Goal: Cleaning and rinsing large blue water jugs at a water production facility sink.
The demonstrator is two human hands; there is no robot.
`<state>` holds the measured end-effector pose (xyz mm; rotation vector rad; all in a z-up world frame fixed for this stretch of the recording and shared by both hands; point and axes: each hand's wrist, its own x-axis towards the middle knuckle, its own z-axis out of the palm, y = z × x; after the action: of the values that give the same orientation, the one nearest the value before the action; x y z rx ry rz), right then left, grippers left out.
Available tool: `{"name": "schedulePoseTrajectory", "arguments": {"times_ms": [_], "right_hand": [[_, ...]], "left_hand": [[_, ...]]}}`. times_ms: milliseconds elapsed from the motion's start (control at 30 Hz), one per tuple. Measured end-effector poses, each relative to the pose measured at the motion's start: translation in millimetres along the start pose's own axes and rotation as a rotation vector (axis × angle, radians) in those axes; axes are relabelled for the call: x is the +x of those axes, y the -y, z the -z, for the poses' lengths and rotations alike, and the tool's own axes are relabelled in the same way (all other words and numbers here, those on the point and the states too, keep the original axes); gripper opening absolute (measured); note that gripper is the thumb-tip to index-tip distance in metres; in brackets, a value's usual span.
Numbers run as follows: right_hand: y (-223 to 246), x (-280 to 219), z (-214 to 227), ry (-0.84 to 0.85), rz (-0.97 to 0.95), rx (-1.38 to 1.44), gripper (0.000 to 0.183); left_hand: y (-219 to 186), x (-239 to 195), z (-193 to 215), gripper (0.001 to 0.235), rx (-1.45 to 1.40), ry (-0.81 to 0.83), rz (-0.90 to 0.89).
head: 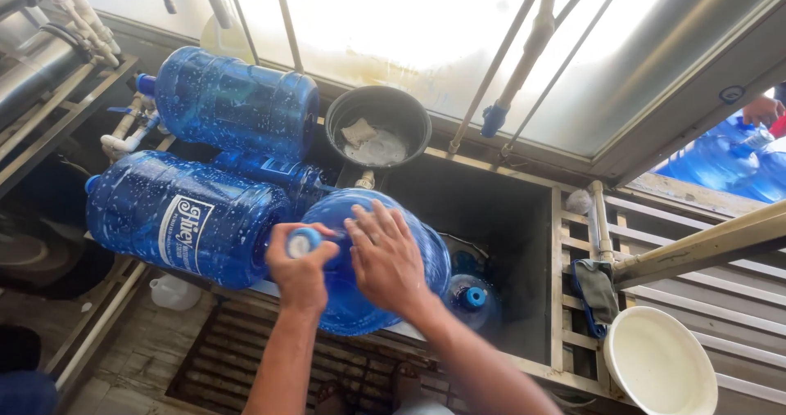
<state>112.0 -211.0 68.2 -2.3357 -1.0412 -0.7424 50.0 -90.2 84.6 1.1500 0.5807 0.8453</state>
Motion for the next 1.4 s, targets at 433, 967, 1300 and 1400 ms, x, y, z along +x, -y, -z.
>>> {"name": "schedulePoseTrajectory", "arguments": {"times_ms": [433,967,1300,1400], "right_hand": [[-165,-143,-97,0.239,-0.723,0.302,0.058],[-204,-213,-118,-0.197,-1.917,0.692,0.049],[-273,-204,-107,-0.299,-1.797,0.869,0.034],[-255,-174,-85,-0.307,-1.761,0.892,0.031]], "left_hand": [[33,34,125,0.049,-0.299,-0.073,0.291],[23,35,65,0.065,-0.514,0.783,-0.105],[-31,14,20,0.053,-0.482,0.646,-0.247],[-56,11,24,0.046,-0.504,0.482,-0.115]]}}
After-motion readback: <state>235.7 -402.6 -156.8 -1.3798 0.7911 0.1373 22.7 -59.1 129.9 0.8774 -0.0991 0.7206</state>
